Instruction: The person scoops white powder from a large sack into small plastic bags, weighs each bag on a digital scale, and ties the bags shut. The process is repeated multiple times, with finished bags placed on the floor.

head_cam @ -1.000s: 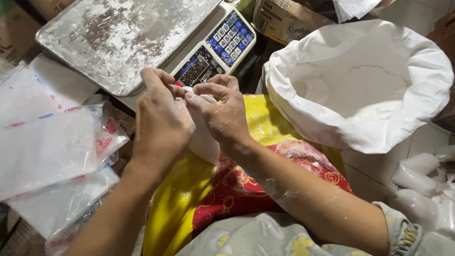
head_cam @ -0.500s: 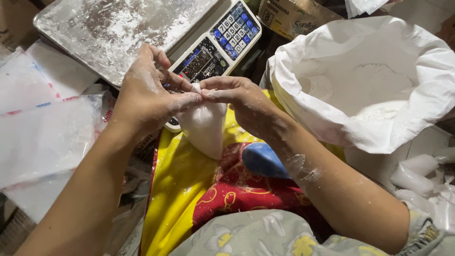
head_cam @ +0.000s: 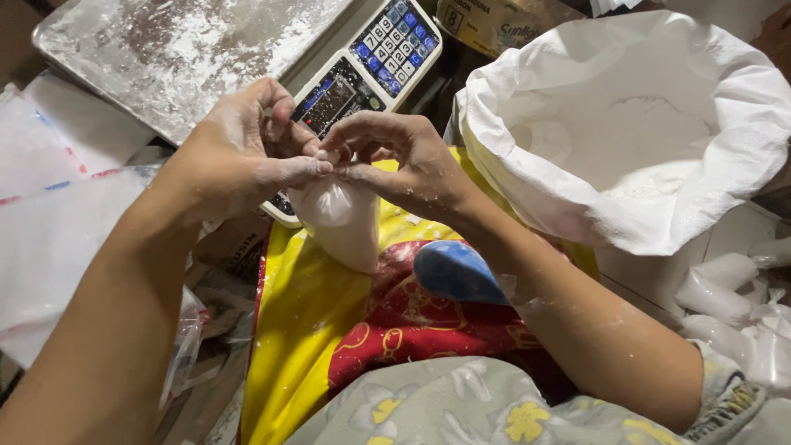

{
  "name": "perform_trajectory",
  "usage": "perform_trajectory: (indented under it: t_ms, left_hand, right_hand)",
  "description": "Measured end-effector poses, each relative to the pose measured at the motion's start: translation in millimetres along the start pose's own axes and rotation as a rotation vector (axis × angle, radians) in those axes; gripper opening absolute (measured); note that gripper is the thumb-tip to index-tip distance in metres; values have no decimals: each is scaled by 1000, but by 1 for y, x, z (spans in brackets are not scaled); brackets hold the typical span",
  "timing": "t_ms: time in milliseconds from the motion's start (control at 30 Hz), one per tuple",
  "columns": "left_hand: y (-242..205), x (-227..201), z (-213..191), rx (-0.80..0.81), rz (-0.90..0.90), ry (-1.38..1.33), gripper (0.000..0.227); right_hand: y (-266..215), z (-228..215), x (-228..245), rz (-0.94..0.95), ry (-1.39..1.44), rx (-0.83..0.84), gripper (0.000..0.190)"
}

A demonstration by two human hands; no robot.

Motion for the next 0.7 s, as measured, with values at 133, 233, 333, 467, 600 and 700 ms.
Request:
perform_trajectory:
  t_ms: [133,233,333,467,600,700]
  left_hand:
    - [-1,9,-3,-103,-105,-161,41]
    - [-1,9,0,-213,-206,-116,40]
    - [-3,-3,9,-280,-246,-10,38]
    - [-6,-25,34,-346,-228,308,37]
    - [-15,-40,53,-399,-255,611,28]
    - [-19,-43,59,-363,-92,503,28]
  right_hand:
    - [-6,-1,3,26,-81,-27,17]
    - [-9,-4,8,77,-180,-75,12]
    - [-4,-3,9,144,-174,-51,12]
    - [6,1,8,193,-349,34,13]
    - [10,8,10,111,-380,31,11]
    - [4,13,6,171,-165,-16,14]
Point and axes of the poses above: each hand's wrist, its own y-axis towards the middle knuckle, its own z-axis out of the palm, x = y × z, the point moved 5 cm from there along y, towards the middle knuckle, and after that the axes turned 13 degrees about x, right-handed, at the moved point
